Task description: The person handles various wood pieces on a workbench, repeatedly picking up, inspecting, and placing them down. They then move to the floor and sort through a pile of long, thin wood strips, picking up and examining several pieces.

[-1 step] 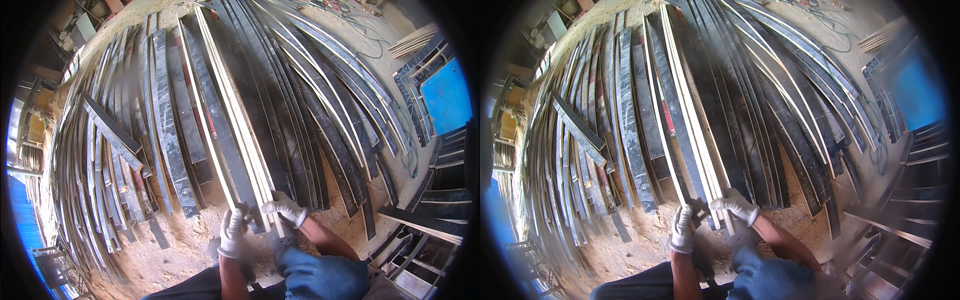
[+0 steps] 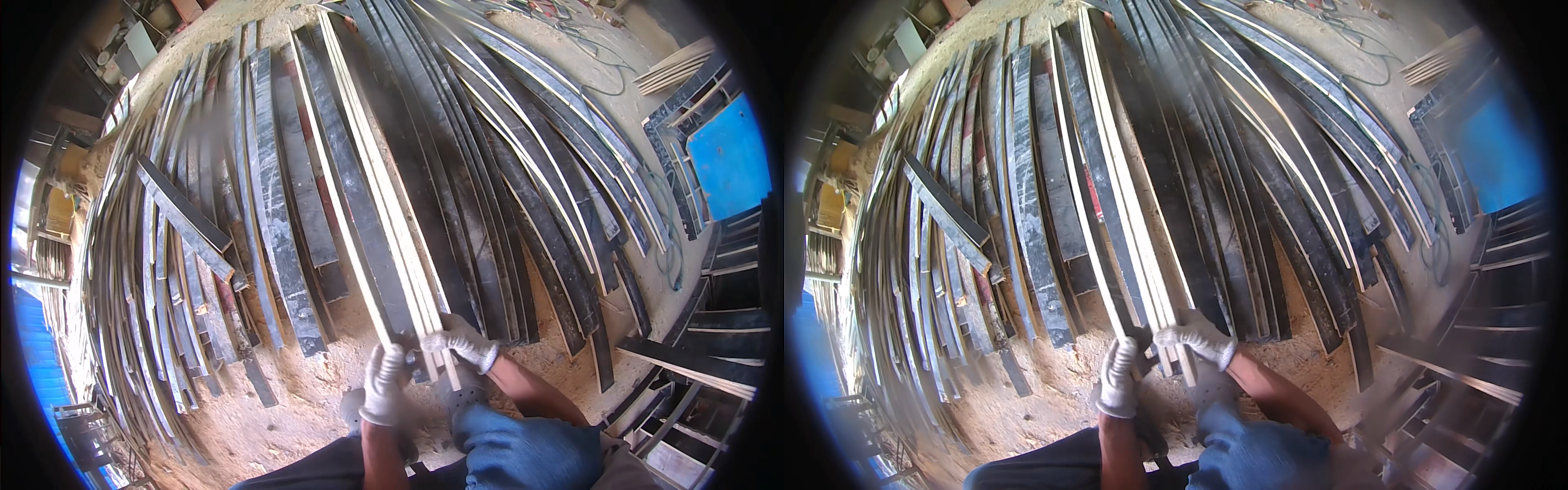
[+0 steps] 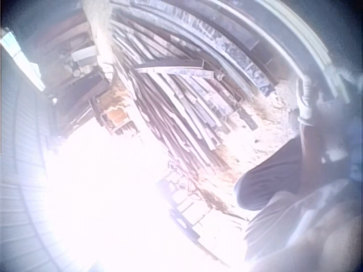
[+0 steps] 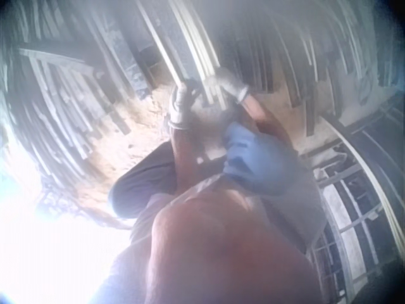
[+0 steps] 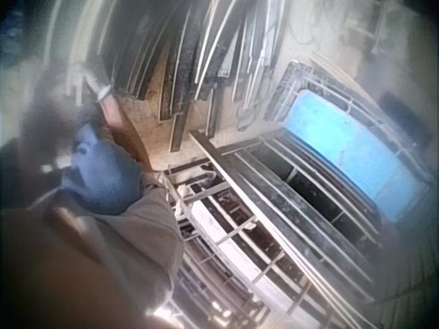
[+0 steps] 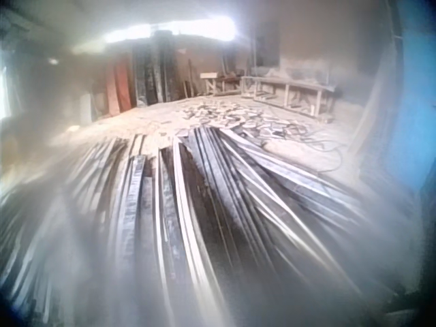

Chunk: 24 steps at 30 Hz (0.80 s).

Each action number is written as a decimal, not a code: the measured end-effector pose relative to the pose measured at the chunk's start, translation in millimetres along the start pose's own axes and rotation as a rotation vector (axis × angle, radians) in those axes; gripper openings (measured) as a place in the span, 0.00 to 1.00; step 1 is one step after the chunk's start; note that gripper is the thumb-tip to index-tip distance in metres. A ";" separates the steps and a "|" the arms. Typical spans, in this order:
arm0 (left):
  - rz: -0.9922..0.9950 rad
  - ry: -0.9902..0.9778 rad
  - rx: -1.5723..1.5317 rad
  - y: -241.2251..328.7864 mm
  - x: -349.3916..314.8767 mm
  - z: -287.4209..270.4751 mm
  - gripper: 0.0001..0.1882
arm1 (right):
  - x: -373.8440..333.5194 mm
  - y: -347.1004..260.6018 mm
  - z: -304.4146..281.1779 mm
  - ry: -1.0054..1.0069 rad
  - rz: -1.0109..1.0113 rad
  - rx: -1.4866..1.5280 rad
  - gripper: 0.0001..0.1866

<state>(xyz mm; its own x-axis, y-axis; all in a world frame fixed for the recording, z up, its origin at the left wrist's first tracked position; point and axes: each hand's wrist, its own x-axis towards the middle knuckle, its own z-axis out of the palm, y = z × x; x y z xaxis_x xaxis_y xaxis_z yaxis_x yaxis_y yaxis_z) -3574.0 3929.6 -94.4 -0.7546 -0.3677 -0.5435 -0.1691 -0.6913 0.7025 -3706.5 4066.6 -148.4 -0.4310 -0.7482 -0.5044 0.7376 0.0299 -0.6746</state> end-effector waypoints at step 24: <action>0.046 0.359 0.636 -98.6 -114.0 -9.9 0.50 | 86.3 -40.2 47.3 -0.071 0.021 -0.049 0.31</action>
<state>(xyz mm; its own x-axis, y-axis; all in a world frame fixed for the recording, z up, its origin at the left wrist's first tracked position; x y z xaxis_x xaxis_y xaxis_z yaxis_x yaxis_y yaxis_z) -3465.1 4033.6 -106.2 -0.5340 -0.6444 -0.5473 -0.5599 -0.2154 0.8000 -3748.7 3969.5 -139.3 -0.3766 -0.7921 -0.4803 0.7191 0.0769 -0.6906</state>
